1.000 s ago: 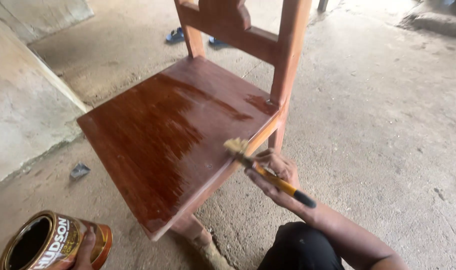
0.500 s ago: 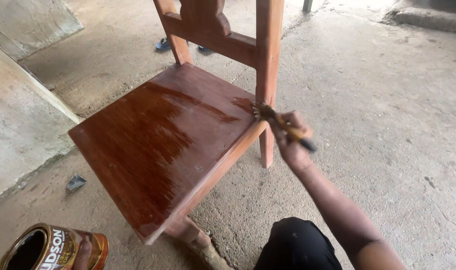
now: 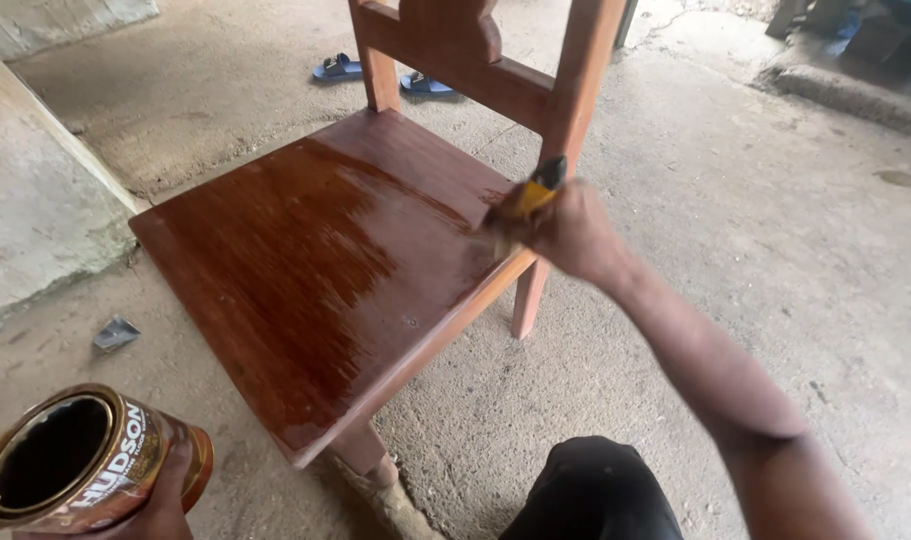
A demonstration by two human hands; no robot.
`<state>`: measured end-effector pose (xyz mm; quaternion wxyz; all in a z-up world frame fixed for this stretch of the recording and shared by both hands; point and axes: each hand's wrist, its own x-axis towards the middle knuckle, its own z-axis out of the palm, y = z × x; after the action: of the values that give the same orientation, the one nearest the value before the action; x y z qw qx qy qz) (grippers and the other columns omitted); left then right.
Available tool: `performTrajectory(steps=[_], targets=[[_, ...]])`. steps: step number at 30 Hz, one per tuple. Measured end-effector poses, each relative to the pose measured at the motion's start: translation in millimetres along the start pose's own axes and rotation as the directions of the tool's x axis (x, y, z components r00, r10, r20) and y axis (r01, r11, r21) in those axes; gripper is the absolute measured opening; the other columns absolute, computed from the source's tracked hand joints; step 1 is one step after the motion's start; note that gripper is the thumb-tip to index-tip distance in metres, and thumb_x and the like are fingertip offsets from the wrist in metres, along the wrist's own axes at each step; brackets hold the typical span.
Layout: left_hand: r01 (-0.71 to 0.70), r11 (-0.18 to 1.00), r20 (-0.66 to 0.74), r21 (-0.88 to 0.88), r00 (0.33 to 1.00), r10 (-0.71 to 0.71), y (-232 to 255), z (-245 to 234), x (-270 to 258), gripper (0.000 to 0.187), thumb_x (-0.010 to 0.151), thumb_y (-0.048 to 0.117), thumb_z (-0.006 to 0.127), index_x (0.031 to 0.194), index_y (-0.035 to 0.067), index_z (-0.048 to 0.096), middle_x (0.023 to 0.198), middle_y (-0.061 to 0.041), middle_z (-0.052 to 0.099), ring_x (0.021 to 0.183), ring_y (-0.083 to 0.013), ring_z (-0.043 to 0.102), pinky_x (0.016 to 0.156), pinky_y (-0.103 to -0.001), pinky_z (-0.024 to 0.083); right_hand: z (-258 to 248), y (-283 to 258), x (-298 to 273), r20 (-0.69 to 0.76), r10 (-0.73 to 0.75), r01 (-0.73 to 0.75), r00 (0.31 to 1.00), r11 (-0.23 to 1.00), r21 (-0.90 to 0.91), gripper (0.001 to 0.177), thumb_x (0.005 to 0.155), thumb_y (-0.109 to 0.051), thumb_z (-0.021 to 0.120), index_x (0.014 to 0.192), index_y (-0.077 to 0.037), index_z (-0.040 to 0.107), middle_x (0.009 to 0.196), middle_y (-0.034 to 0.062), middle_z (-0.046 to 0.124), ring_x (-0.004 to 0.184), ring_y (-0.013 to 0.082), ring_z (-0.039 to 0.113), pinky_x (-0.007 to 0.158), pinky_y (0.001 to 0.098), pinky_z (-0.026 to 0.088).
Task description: The person applies a dark wood stain to a wooden chair using a paintbrush, covering the legs and seat. They also wipe the chair with a cloth to remove excess stain and smooth the surface.
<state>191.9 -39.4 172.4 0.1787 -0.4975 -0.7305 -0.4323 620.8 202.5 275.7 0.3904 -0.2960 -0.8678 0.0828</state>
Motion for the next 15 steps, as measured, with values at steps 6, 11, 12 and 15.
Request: performTrajectory(steps=[6,11,12,15], targets=[[0.046,0.997,-0.014,-0.057,0.999,-0.047,25.6,0.2,18.4,0.089,0.07,-0.003,0.099,0.14,-0.01,0.044,0.127,-0.028,0.065,0.112,-0.0354,0.07,0.098,-0.043,0.059,-7.0,-13.5,70.7,0.065,0.545,-0.482,0.836,0.785,-0.39,0.023,0.1,-0.031,0.071,0.106,-0.009,0.074,0.091,0.0089,0.076,0.069,0.0177,0.077,0.056,0.0287,0.066],[0.011,0.958,-0.155,-0.286,0.986,-0.058,4.9,21.3,5.7,0.093,0.075,-0.006,0.1,0.144,-0.009,0.036,0.138,-0.028,0.059,0.125,-0.0355,0.066,0.113,-0.044,0.056,-4.8,24.9,55.8,0.36,0.398,0.06,0.844,0.597,-0.8,0.03,0.102,-0.036,0.07,0.095,-0.007,0.076,0.077,0.0068,0.073,0.053,0.018,0.066,0.049,0.0321,0.056],[0.02,0.958,-0.151,-0.287,0.986,-0.066,0.4,25.4,2.2,0.093,0.075,-0.006,0.1,0.144,-0.009,0.036,0.138,-0.028,0.059,0.125,-0.0355,0.066,0.113,-0.044,0.056,-7.7,17.5,59.0,0.367,0.399,0.066,0.84,0.596,-0.8,0.03,0.102,-0.036,0.07,0.095,-0.007,0.076,0.077,0.0068,0.073,0.053,0.018,0.066,0.049,0.0321,0.056],[-0.018,0.92,-0.222,-0.392,0.972,-0.076,-13.0,41.1,-4.8,0.096,0.078,-0.008,0.1,0.145,-0.008,0.032,0.143,-0.028,0.056,0.132,-0.0356,0.063,0.12,-0.044,0.054,-8.0,2.1,74.6,0.243,0.594,-0.382,0.767,0.727,-0.57,0.025,0.097,-0.033,0.067,0.097,-0.009,0.074,0.074,0.0028,0.072,0.052,0.0076,0.068,0.046,0.0277,0.06]])
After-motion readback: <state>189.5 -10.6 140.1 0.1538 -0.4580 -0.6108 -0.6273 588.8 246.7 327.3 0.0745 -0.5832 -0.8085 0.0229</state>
